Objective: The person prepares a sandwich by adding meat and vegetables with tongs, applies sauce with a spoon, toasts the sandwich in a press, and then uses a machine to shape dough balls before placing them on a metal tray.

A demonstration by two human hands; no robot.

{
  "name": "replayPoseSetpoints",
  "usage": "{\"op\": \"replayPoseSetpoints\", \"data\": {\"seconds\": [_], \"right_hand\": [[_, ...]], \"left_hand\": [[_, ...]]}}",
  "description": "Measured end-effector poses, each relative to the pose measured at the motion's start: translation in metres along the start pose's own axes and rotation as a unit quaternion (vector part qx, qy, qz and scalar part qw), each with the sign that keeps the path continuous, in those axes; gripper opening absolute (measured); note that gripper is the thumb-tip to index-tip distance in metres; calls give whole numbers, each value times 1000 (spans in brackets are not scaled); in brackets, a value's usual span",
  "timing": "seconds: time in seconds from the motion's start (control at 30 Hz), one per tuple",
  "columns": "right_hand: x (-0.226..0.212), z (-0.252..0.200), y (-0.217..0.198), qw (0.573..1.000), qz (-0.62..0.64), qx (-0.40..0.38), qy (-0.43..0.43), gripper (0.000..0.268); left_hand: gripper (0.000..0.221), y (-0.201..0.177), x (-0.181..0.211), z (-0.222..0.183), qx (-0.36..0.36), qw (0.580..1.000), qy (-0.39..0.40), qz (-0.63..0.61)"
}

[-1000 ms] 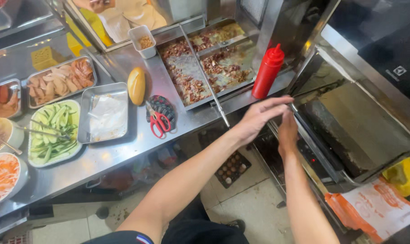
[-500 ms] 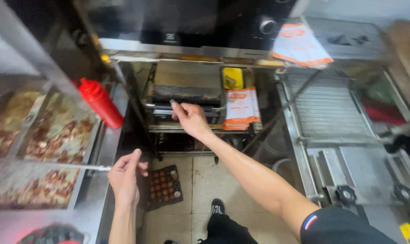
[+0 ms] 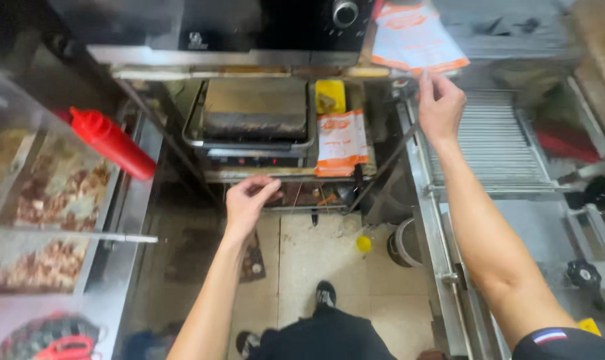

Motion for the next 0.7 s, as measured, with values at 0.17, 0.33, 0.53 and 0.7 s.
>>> {"op": "replayPoseSetpoints", "data": {"seconds": [0.17, 0.33, 0.53, 0.7], "right_hand": [[115, -52, 95, 977, -81, -178, 83, 30], [278, -95, 131, 909, -257, -171, 278, 45], [312, -102, 146, 861, -307, -224, 338, 60], [351, -93, 154, 884, -307, -211, 284, 43]], "left_hand": [[25, 38, -27, -5, 17, 999, -34, 9], [42, 41, -29, -27, 70, 991, -87, 80], [59, 41, -31, -38, 114, 986, -79, 90], [48, 47, -61, -28, 119, 977, -138, 109]]}}
Point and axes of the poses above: each hand's wrist, its own z-axis towards the middle knuckle, its own y-axis out of the palm, x = y × z, the point moved 7 cm from there along z, towards the middle knuckle, and after that the axes turned 8 degrees about z, right-handed, at the moved point
